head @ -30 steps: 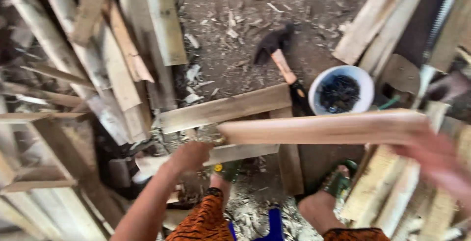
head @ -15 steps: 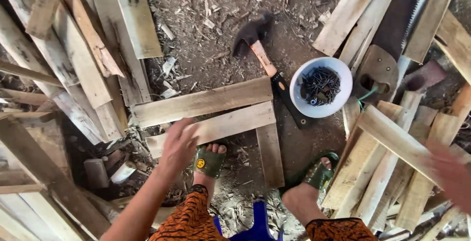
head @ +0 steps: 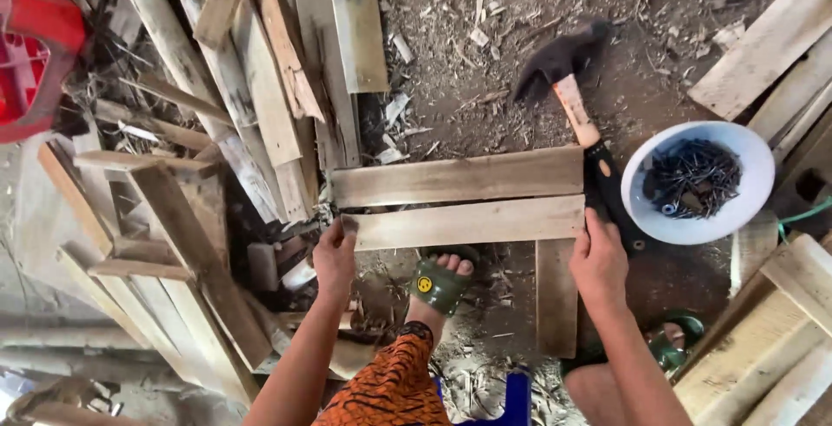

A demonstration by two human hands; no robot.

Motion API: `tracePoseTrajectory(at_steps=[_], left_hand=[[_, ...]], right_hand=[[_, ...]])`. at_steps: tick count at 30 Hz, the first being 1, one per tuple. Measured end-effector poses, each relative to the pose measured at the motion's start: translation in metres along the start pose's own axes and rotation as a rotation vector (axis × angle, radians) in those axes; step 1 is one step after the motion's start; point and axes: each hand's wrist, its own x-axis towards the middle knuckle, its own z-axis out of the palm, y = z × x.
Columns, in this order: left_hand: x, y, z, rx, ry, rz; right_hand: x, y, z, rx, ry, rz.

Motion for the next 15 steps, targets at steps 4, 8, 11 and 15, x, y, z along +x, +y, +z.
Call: tracePoseTrajectory(at_steps=[4, 8, 11, 15], left_hand=[[0.016, 0.005, 0.001, 0.035, 0.029, 0.083], [0.071, -0.070, 0.015, 0.160, 0.125, 0.128], [0.060, -0.058, 0.010, 0.178, 0.167, 0.158], [0.030, -0.025, 0.015, 0.172, 0.137, 0.216]], right_hand=[[-0.006, -0.003, 0.006, 0.050, 0.162, -0.104], [-0.003, -0.002, 0.012, 0.058, 0.204, -0.167], [-0.004, -0.009, 0.018, 0.086, 0.272, -0.162], [0.000, 0.008, 0.032, 0.139, 0.353, -0.178]])
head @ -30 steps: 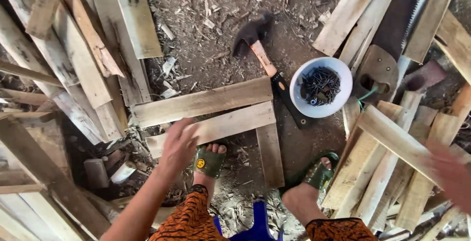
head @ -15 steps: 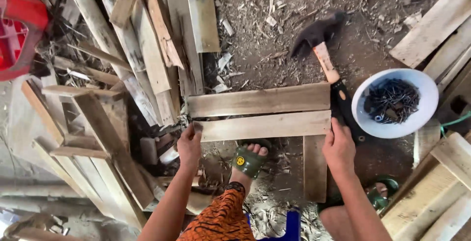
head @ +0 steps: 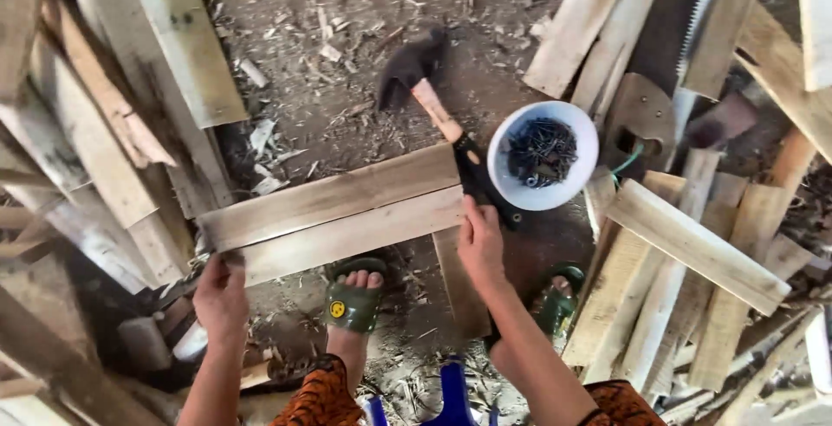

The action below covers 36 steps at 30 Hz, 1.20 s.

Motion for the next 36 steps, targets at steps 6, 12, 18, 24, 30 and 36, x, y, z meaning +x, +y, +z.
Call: tracePoseTrajectory(at_steps=[6, 12, 18, 24, 30, 36], left_hand=[[-0.001, -0.001, 0.004, -0.201, 0.065, 0.041], [0.006, -0.014, 0.013, -0.167, -0.021, 0.062], [0.026, -0.061, 0.028, -0.012, 0.341, 0.026], [-0.004, 0.017, -0.007, -0.184, 0.093, -0.052], [0.001, 0.033, -0.008, -0.325, 0.044, -0.230], [0.050, -0.051, 0.022, -0.624, 0.127, -0.259]], right_hand=[[0.011, -0.010, -0.008, 0.008, -0.008, 0.039], [0.018, -0.015, -0.015, 0.082, -0.048, 0.033], [0.013, -0.013, -0.007, -0.038, -0.084, -0.033], [0.018, -0.016, -0.014, 0.088, -0.146, 0.021], [0.018, -0.011, -0.013, 0.080, -0.205, 0.092], [0.014, -0.001, -0.007, 0.055, -0.209, 0.091]])
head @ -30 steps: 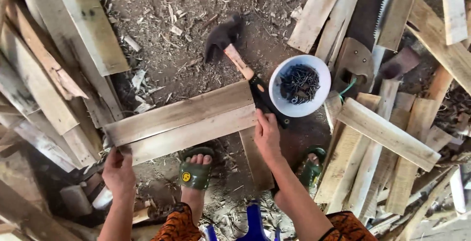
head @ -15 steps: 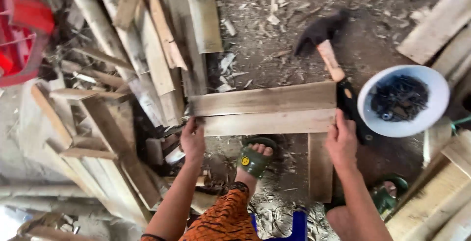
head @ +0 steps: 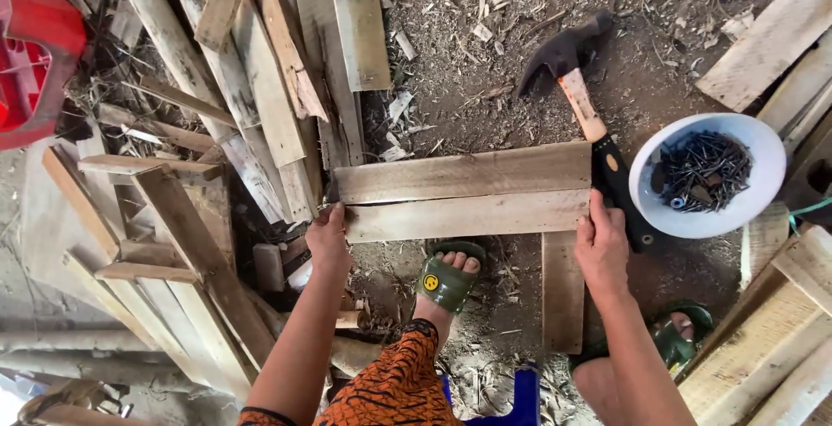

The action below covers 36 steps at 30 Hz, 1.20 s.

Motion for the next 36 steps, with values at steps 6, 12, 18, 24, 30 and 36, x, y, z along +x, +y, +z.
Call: tracePoseTrajectory(at_steps=[6, 12, 18, 24, 30, 36], left_hand=[[-0.006, 0.010, -0.001, -0.135, -0.026, -0.057], [-0.011, 0.011, -0.001, -0.116, -0.116, 0.056], [-0.027, 0.026, 0.002, -0.220, -0.122, 0.041], [-0.033, 0.032, -0.008, -0.043, -0.114, -0.010], [-0.056, 0.043, -0.034, 0.282, -0.375, -0.058], [-0.083, 0.038, -0.003, 0.209, -0.463, 0.270]], right_hand=[[0.000, 0.000, 0.001, 0.009, -0.006, 0.006], [0.000, 0.000, 0.003, -0.035, 0.010, -0.012], [0.002, 0.002, 0.004, -0.068, 0.016, 0.003], [-0.003, 0.004, 0.008, -0.145, 0.060, 0.008], [-0.019, -0.032, -0.101, 0.033, -0.272, 0.172], [-0.061, 0.057, -0.303, 0.049, -0.687, 0.866]])
